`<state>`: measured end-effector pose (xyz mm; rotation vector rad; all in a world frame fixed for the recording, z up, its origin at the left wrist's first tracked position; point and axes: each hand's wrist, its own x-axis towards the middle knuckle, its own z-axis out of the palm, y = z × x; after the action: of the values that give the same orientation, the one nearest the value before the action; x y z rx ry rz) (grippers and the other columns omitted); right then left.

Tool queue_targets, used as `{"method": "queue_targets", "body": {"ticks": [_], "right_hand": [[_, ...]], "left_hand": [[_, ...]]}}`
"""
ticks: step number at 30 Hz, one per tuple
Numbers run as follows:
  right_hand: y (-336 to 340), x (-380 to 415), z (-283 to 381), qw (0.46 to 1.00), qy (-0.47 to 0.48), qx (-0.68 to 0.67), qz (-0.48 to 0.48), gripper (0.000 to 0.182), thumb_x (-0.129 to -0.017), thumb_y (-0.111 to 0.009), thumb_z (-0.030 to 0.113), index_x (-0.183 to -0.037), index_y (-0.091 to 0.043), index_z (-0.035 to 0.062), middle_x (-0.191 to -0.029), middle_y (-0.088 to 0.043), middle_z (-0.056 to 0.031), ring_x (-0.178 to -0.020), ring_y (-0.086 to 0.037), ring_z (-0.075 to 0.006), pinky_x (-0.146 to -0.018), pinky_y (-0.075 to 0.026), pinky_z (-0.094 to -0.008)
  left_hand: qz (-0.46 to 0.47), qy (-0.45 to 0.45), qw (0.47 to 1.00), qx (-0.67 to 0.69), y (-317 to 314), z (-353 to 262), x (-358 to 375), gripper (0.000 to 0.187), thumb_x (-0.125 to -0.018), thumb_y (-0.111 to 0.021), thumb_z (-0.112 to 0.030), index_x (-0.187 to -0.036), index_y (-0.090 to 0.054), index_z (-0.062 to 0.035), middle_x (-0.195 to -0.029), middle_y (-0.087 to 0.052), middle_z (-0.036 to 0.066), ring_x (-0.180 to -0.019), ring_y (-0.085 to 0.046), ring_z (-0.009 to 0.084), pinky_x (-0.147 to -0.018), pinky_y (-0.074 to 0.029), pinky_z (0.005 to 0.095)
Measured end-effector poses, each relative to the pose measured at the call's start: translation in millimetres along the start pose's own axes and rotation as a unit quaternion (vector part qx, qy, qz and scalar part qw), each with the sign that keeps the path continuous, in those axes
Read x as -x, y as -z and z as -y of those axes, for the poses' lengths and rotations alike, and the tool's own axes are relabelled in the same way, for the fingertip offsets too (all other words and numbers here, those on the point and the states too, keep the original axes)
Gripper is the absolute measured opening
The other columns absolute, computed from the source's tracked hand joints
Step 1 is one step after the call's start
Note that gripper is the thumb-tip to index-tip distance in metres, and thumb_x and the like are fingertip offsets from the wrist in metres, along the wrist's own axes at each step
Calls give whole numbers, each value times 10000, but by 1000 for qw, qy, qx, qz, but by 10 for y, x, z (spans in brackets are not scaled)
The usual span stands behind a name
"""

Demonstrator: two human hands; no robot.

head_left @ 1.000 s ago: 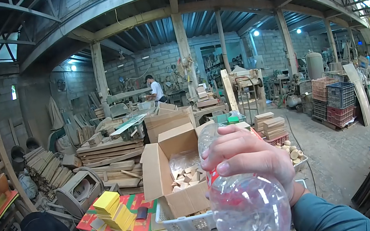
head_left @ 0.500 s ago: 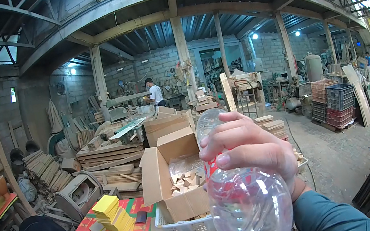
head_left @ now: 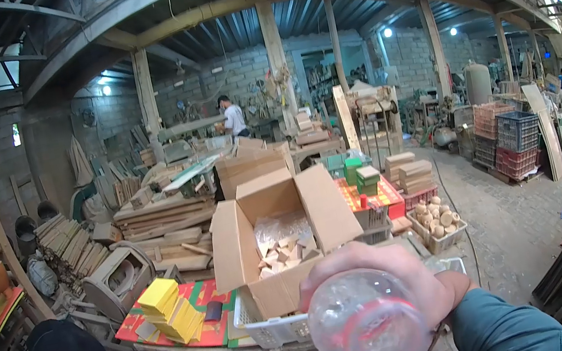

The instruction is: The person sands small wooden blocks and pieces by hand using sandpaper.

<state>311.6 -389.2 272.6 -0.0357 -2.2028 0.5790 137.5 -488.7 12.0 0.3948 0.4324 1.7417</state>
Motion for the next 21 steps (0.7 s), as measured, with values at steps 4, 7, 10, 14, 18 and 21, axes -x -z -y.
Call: {"method": "queue_targets", "body": {"ticks": [4, 7, 10, 14, 18, 21], "right_hand": [[-449, 355, -588, 985, -73, -88, 125, 587, -642, -759, 132, -1158, -500, 32, -998, -616, -165, -900, -633, -329, -787, -501, -361], [-986, 903, -945, 945, -189, -146, 223, 515, -612, -733, 112, -1067, -509, 25, -813, -615, -184, -768, -616, -385, -680, -508, -394], [-1307, 1290, -1109, 924, -228, -203, 229, 521, -596, -743, 127, -1048, -508, 15, -801, -623, -183, -770, -620, -383, -670, -511, -400], [-1437, 1423, -1099, 913, -256, -213, 236, 514, -592, -753, 129, -1025, -509, 0, -812, -620, -199, -781, -623, -389, -690, -518, -417], [-1505, 1537, -1092, 898, -285, -215, 259, 522, -596, -752, 140, -1031, -505, -8, -848, -621, -191, -801, -621, -390, -676, -519, -423], [-1538, 1565, -1085, 911, -279, -131, 274, 548, -587, -752, 145, -1045, -493, -12, -846, -612, -192, -793, -624, -384, -664, -523, -434]], "left_hand": [[-13, -197, 974, -108, -78, -79, 99, 456, -892, -568, -395, -1120, -473, -12, -996, -523, 116, -838, -527, 245, -700, -438, 371], [-53, -233, 942, -236, -114, -140, 274, 484, -904, -571, -333, -1202, -441, 26, -1106, -508, 134, -975, -518, 239, -858, -421, 367], [-105, -299, 864, -391, -252, -122, 203, 432, -827, -648, -416, -914, -539, -6, -908, -479, 76, -770, -531, 176, -635, -467, 288], [-124, -200, 895, -378, -40, -187, 400, 417, -693, -777, -94, -1045, -588, 26, -1059, -492, 122, -931, -548, 205, -856, -444, 328], [-156, -178, 888, -394, -15, -215, 443, 377, -680, -779, -41, -1004, -606, 40, -1031, -497, 111, -906, -547, 171, -806, -455, 288], [-171, -157, 894, -382, 70, -202, 468, 371, -653, -776, 36, -987, -613, 52, -1028, -499, 105, -905, -545, 149, -788, -462, 268]]}}
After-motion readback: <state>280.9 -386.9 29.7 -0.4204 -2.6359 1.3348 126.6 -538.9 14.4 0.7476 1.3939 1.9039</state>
